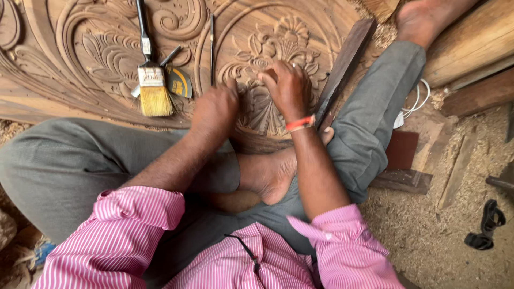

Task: The person is carving a floral design into a wooden panel using a chisel and mallet. They are also seen brushing away wood shavings and sanding the surface with a sanding block.

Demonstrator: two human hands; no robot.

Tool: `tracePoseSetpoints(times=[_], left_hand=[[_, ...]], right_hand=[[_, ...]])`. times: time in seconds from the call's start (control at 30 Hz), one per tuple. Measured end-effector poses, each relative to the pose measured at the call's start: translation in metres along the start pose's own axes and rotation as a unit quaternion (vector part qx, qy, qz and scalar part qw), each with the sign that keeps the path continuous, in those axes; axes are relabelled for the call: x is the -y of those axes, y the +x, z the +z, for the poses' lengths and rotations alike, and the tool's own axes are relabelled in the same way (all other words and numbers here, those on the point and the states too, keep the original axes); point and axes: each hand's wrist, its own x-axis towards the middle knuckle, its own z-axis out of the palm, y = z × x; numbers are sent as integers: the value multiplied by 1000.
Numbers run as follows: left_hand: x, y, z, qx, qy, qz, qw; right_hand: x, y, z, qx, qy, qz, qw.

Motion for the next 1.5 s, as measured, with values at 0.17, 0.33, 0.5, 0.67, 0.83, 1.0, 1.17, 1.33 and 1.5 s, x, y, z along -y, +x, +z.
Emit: tracePoseSetpoints(times=[0.17,0.33,0.5,0.67,0.83,1.0,1.17,1.33,1.5], left_hand=[[37,1,5,-120,-116,-24,986],[39,2,-4,-88,-89,-57,991],[29,6,-7,-45,-58,-71,995],[40,-5,-18,-88,-81,-76,990],[33,0,-10,-16,-69,-84,994],[35,7,-20,-21,-56,-89,994],[34,3,-18,-4,-45,-82,996],[35,5,-27,4,-85,-95,992],[37,5,-17,-11,-66,-82,994]], right_hand=[[-15,19,12,16,-56,-69,996],[-17,11,-2,50,-43,-73,995],[-29,19,13,18,-46,-106,993],[-29,18,0,92,-45,-87,991],[-36,8,-6,21,-59,-167,984],[-35,20,-12,52,-59,-184,980],[-42,24,-15,34,-78,-244,966],[-39,26,-11,56,-56,-239,968],[-46,26,4,68,-46,-215,973]])
